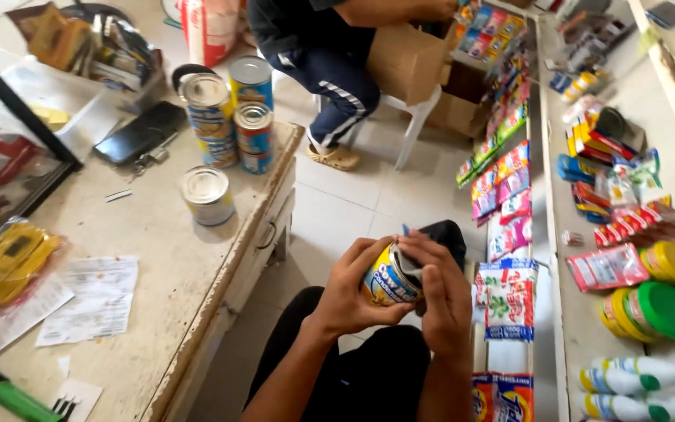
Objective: Cleaning canned goods with a blue cloth and stocking them on grocery store shelves.
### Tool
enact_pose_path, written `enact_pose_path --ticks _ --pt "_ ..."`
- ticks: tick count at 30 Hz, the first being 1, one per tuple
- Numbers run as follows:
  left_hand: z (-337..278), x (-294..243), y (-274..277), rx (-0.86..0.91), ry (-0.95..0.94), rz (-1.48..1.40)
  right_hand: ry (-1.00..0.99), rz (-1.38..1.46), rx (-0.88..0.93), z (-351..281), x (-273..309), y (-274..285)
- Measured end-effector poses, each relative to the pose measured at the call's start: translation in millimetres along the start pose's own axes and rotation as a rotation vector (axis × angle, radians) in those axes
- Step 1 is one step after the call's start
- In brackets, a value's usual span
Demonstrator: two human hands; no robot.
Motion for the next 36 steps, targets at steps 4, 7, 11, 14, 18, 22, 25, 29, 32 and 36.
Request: enact_pose_path --ticks 4,7,11,14,18,22,25,29,32,36 --pt "-4 18 -22 -0.073 0.047 0.182 -0.104 -0.513 0.115 -5 28 -7" --pt "-8 4 -18 -0.151 0.092 0.208 -0.057 -0.519 0.122 -10 36 -8" --pt "-14 10 -15 -0.100 0.075 0.119 -0.162 -0.474 0.173 -12 23 20" --pt "-24 26 -30 -0.101 -0.047 -0.042 -0.078 -0.431 0.252 -11 12 27" --pt "-20 32 -33 -0.135 -0.064 -0.072 0.043 -0.490 0.325 -2 29 7" --pt "-18 30 -17 -0.205 -0.016 -0.058 0.004 -0.452 0.274 -14 26 18" --pt "-21 27 -27 -0.140 -0.016 -0.158 -0.019 -0.483 0.247 -10 22 25" --pt "-30 34 -40 -0.092 -0.022 -0.100 -0.031 -0.425 0.241 -14 32 10" --pt "-25 43 -36 -0.178 -0.040 -0.105 -0.063 -0.317 0.155 -21 26 14" --pt "-24 41 -35 -0.139 0.013 -0.134 -0.121 -0.428 0.103 -14 19 29"
Point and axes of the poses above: each hand's wrist, its own z-axis towards the middle knuckle, its own y-axis out of the back of the hand, x = y × z, the point moved 1 cm from there along z, towards the middle knuckle, and after that the axes turned 14 degrees about z, right-handed, at the moved point
